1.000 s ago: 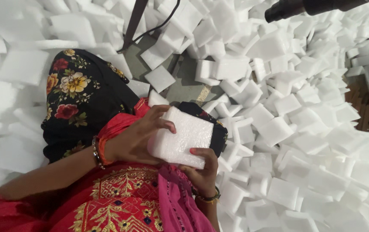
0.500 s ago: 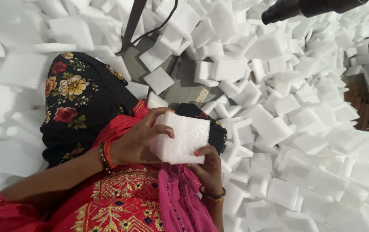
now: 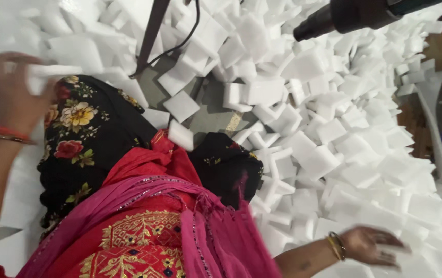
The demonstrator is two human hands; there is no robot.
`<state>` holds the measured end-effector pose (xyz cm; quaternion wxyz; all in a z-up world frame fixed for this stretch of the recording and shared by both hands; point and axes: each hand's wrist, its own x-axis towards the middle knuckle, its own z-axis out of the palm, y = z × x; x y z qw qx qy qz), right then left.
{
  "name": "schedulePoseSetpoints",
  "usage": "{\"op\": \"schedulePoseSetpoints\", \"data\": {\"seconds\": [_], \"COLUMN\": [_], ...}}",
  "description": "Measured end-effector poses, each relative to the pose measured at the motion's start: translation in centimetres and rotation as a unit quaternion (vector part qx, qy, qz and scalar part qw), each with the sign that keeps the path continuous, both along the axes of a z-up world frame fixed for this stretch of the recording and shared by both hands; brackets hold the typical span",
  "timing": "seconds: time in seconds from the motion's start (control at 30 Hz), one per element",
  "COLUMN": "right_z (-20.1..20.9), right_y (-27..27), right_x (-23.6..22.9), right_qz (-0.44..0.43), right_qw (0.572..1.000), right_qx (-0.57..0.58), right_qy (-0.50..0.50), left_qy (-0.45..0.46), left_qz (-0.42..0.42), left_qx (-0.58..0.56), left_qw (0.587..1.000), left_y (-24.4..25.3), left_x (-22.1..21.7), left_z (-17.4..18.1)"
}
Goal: The person sits on the floor surrounded by white foam pieces and uses a heat gun to melt the edges of two foam blocks together. They repeatedly pick up foam pieces, apply heat to the edges, and press them together to form a larger block.
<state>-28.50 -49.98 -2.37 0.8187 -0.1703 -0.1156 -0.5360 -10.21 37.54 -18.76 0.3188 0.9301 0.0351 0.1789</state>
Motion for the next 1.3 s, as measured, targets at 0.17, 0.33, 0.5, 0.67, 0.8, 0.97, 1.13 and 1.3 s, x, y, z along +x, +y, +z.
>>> {"op": "schedulePoseSetpoints", "data": {"seconds": [0.17,0.33,0.5,0.67,0.8,0.97,1.13,1.3], "right_z": [-9.0,-18.1,-21.2,-23.5,-24.6,-25.4,-19.9,-12.9], "right_y": [13.5,30.4,42.7,45.0,47.1,44.4,37.5,36.9], "right_x": [10.8,24.2,35.5,39.7,41.6,37.5,28.1,18.3], "right_qz": [0.214,0.391,0.267,0.124,0.124,0.057,-0.046,0.091], "right_qw": [0.916,0.769,0.502,0.240,0.160,0.325,0.507,0.602], "right_qx": [-0.229,-0.264,-0.647,-0.828,-0.850,-0.864,-0.747,-0.573], "right_qy": [0.250,0.431,0.509,0.492,0.487,0.380,0.428,0.550], "left_qy": [0.102,0.221,0.270,0.308,0.301,0.222,0.032,0.199], "left_qz": [0.110,0.142,0.156,0.161,0.170,0.177,0.122,-0.014], "left_qx": [0.039,0.068,0.060,0.038,0.021,-0.063,-0.333,-0.417], "left_qw": [0.988,0.962,0.948,0.937,0.938,0.957,0.935,0.887], "left_y": [7.8,7.6,5.2,2.9,3.9,4.0,-0.4,-11.7], "left_x": [-0.2,-3.2,-6.3,-7.9,-7.8,-11.5,-7.5,-3.3], "left_z": [-8.6,-10.7,-10.0,-10.3,-9.7,-8.3,-1.1,5.8]}}
